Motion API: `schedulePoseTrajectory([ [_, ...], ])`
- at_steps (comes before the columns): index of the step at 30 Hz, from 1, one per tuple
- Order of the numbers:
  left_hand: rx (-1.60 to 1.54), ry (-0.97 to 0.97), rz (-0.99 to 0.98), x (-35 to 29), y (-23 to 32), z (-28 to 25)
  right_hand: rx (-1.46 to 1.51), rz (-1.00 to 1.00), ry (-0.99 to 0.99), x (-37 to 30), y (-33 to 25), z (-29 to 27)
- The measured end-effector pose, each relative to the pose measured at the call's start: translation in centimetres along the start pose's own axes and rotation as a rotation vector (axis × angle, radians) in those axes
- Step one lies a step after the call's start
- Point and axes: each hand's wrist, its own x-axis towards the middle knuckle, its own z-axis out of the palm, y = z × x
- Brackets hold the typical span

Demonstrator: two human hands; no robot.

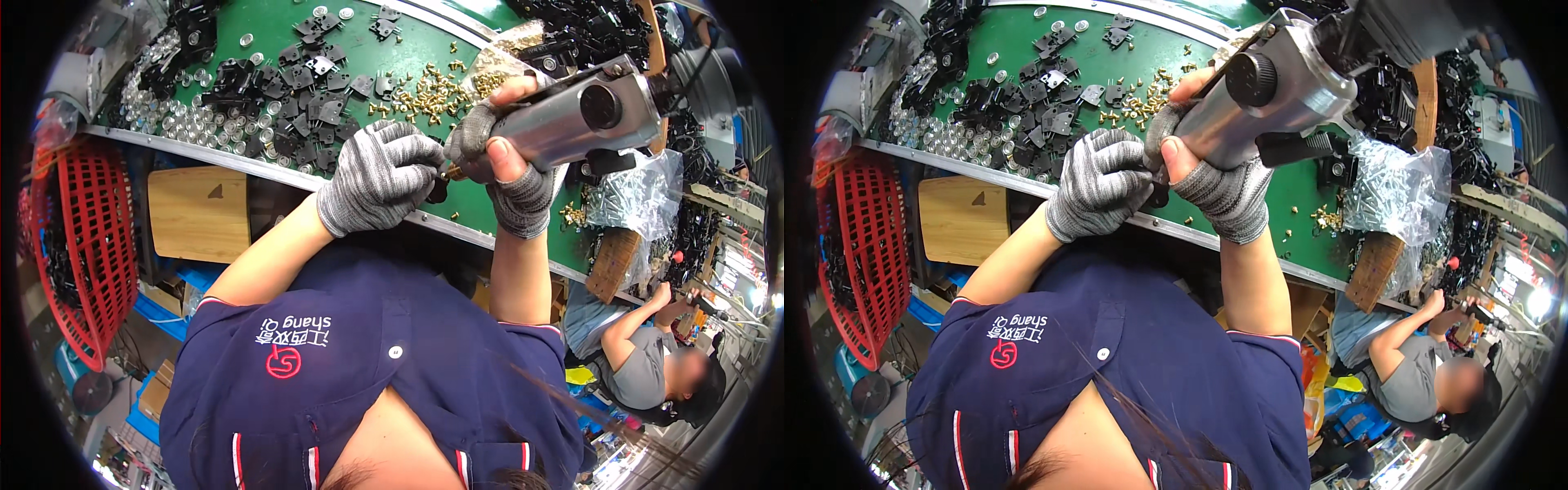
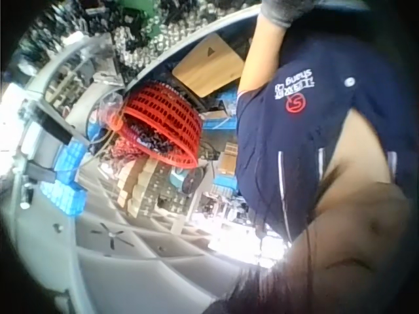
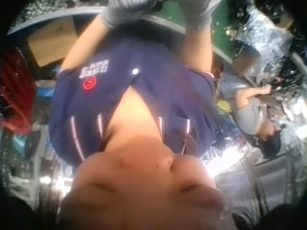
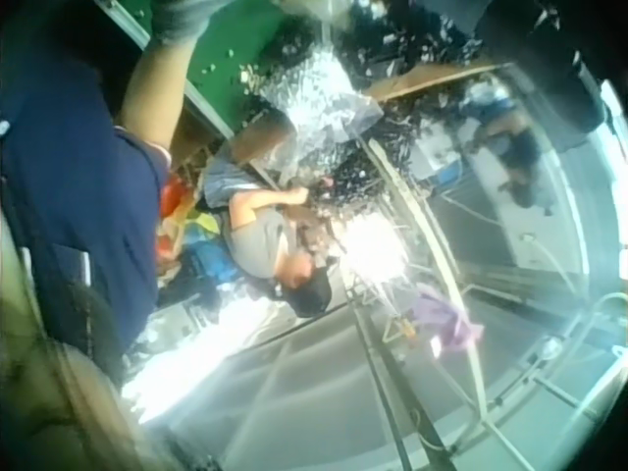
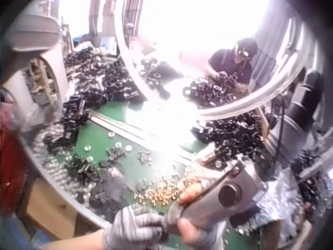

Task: Assembling small brass pins into black plastic parts at a manual workstation using a pneumatic press tool.

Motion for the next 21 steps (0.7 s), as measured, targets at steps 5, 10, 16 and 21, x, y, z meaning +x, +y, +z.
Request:
schedulePoseTrajectory([
  [5, -0.001, 0.021, -0.084, 0.3, 0.7, -0.4, 0.115, -0.014, -0.033, 1.3, -2.3, 0.9],
  [10, -0.196, 0.207, -0.396, 1.8, -0.7, -3.4, -0.923, 0.006, -0.204, -1.1, -0.2, 0.0],
  [16, 0.552, 0.240, -0.440, 9.9, -8.8, -10.9, -1.038, -0.114, -0.060, -0.7, -1.0, -0.6],
  [21, 0.781, -0.188, -0.740, 14.7, -19.9, -13.8, -1.356, -0.411, 0.575, 10.2, -5.7, -12.3],
])
